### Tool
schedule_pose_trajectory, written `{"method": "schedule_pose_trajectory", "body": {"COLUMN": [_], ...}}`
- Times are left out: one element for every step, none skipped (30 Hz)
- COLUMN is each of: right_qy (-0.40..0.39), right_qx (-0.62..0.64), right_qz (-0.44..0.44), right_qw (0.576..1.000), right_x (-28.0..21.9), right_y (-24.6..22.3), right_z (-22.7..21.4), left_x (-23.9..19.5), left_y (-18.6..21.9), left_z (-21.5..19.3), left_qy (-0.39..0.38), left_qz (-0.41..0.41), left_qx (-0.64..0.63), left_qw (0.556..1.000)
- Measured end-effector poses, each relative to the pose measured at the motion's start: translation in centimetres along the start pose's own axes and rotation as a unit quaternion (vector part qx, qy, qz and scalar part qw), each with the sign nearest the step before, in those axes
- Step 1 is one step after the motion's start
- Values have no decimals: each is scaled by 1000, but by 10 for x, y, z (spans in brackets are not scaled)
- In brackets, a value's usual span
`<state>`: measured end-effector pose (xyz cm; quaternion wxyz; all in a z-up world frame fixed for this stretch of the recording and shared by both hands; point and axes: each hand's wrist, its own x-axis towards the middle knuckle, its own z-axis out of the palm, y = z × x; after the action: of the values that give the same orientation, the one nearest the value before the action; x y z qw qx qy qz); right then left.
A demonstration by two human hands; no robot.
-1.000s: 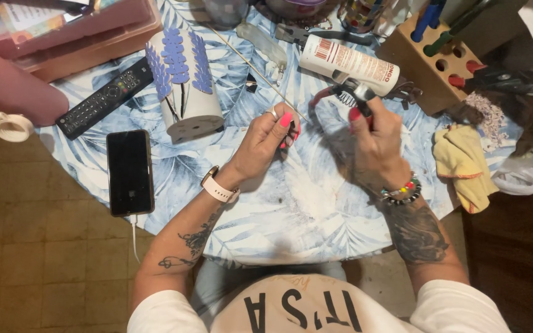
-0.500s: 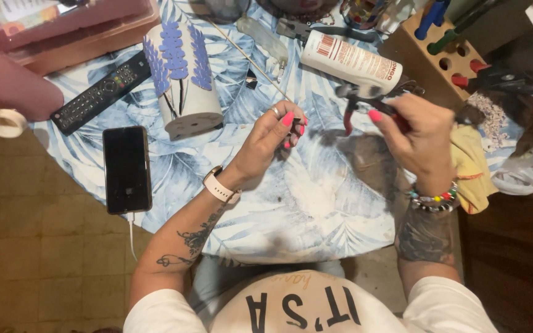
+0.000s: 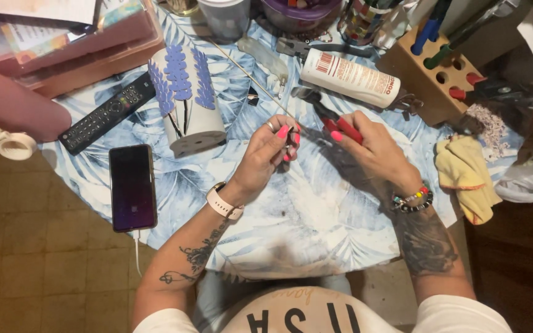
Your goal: Using wire cutters to trim metal wires and assembling small decorative components on a craft table.
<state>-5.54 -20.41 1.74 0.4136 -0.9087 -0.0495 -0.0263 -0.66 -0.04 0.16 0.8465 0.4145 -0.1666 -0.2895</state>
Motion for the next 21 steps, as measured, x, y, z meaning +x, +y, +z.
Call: {"method": "schedule_pose_trajectory", "body": {"right_qy": [-14,-15,-9,-4,-5,23,52,52,80,109,108,128,146,146,137,126,129,137,143,144,149], "right_qx": [9,9,26,44,42,43,42,41,59,78,77,173,267,266,277,288,288,279,270,270,262], "right_qz": [18,20,8,-3,-2,-3,-5,-4,-7,-9,-9,10,29,30,-2,-33,-31,-46,-61,-59,-73], "right_qw": [1000,1000,1000,999,999,999,998,998,995,991,991,977,952,952,951,949,948,949,950,950,951], "right_x": [1,2,3,4,3,2,1,0,-1,-2,-3,-4,-5,-4,-4,-5,-5,-6,-6,-7,-7], "right_y": [-5,-2,1,4,4,4,5,1,-3,-8,-16,-25,-34,-28,-23,-17,-23,-30,-37,-36,-35], "right_z": [3,7,12,16,18,20,22,21,21,21,21,22,22,22,23,23,23,23,22,23,24], "left_x": [1,2,2,3,3,3,3,4,3,3,2,2,2,2,2,1,2,2,2,2,3], "left_y": [-4,-6,-8,-10,-10,-10,-9,-10,-11,-12,-13,-15,-17,-18,-20,-21,-23,-25,-28,-30,-32], "left_z": [-3,-4,-5,-7,-7,-7,-7,-7,-8,-8,-8,-8,-7,-7,-6,-5,-6,-6,-6,-7,-9], "left_qy": [-2,-1,-2,-4,-3,-6,-10,-10,-14,-19,-18,-14,-11,-12,-8,-5,-6,-6,-5,-5,-1], "left_qz": [12,11,8,4,4,-6,-16,-16,-27,-38,-38,-54,-71,-72,-82,-92,-95,-102,-107,-109,-112], "left_qx": [-26,-27,-55,-84,-86,-109,-131,-133,-146,-158,-159,-167,-174,-175,-179,-183,-182,-187,-193,-193,-193], "left_qw": [1000,1000,998,996,996,994,991,991,989,987,986,984,982,982,980,979,979,977,975,975,975]}}
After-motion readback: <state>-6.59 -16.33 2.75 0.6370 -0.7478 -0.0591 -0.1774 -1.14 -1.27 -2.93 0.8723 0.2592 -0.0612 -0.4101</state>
